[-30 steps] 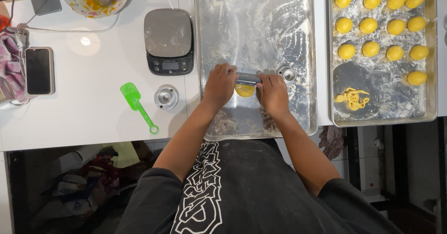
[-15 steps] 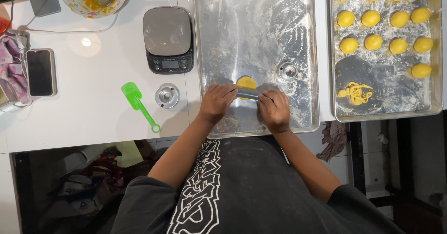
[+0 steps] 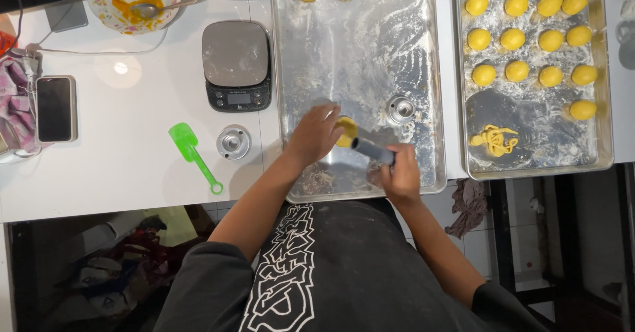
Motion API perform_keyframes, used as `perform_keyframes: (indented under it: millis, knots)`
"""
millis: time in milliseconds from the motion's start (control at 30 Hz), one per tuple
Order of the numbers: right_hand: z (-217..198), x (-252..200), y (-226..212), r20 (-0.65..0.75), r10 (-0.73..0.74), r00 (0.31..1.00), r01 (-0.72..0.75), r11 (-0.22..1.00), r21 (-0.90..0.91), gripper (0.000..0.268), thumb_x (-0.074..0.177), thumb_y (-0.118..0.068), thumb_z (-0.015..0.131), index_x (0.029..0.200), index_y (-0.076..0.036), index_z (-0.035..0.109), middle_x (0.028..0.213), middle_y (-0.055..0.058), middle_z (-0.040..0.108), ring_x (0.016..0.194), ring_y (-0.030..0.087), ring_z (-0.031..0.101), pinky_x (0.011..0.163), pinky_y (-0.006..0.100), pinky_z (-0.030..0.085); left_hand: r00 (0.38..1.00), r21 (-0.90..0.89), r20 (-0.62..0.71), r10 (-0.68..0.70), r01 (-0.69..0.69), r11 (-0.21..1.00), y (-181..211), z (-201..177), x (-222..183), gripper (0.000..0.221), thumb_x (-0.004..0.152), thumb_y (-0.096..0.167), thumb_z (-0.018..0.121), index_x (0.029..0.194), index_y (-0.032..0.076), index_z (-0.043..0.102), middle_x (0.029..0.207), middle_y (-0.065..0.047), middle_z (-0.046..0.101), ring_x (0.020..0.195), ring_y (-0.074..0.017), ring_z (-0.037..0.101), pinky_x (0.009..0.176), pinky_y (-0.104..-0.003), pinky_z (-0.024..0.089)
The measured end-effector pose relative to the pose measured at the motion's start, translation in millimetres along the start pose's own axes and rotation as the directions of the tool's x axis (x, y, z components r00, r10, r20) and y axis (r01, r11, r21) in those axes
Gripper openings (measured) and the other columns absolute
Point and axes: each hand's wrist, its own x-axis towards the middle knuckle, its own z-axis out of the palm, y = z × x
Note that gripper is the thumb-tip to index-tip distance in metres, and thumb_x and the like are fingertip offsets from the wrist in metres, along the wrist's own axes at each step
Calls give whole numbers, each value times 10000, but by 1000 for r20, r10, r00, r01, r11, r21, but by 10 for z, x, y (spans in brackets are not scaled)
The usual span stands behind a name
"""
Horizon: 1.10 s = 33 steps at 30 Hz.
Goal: Shaping small dough balls into donut shapes using a circular cutter and arranging them on a baking tray.
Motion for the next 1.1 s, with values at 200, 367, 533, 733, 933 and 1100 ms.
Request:
perform_keyframes:
  millis: [200, 367, 533, 733, 933, 1100]
  knots:
    - [-650, 15, -207, -213, 201, 956, -168, 972, 163, 325, 850, 127, 528, 1157, 23, 546, 1020, 156, 496, 895, 356, 567, 815, 423, 492, 965, 60, 211, -155, 145, 988, 136, 268, 186, 370, 1008, 324, 632, 1256, 50, 642, 1205, -132, 642, 1211, -283, 596, 996, -396, 486]
    - [-717, -5, -177, -247, 281, 927, -226, 947, 229, 311, 862, 138, 585, 1154, 41, 540, 1008, 195, 520, 894, 345, 589, 834, 449, 483, 924, -157, 206, -321, 355, 922, 140, 319, 168, 252, 1017, 259, 603, 1213, 102, 633, 1043, -130, 668, 1035, -285, 679, 913, -382, 534]
    - [-717, 74, -359, -240, 293, 926, -225, 935, 276, 292, 857, 163, 579, 1125, 52, 546, 998, 197, 520, 903, 329, 601, 840, 444, 484, 957, -209, 176, -232, 266, 941, 342, 233, 68, 234, 1035, 238, 577, 1200, 110, 683, 1030, -141, 667, 1021, -319, 677, 916, -390, 541]
    - [-691, 118, -457, -204, 306, 930, -235, 920, 313, 306, 849, 153, 584, 1132, 39, 570, 998, 190, 525, 903, 326, 594, 840, 436, 481, 905, -660, -44, -423, 292, 692, 670, 108, -154, 273, 1014, 261, 640, 1193, 59, 675, 1023, -199, 627, 953, -340, 660, 833, -371, 595]
    - [-658, 184, -537, -138, 339, 931, -267, 886, 379, 312, 832, 159, 568, 1128, 61, 555, 999, 199, 516, 955, 283, 569, 859, 446, 474, 829, -388, -132, -543, 461, 798, 451, 313, -333, 384, 924, 182, 750, 1245, -10, 662, 1073, -180, 603, 977, -327, 684, 869, -399, 569]
    - [-618, 252, -620, -82, 358, 930, -303, 873, 382, 277, 865, 130, 628, 1118, 31, 580, 989, 191, 526, 938, 328, 607, 859, 429, 500, 910, 270, -389, 142, -35, 962, 329, 411, -365, 576, 990, 395, 630, 1518, 199, 509, 1533, -91, 513, 1385, -293, 525, 1023, -405, 468]
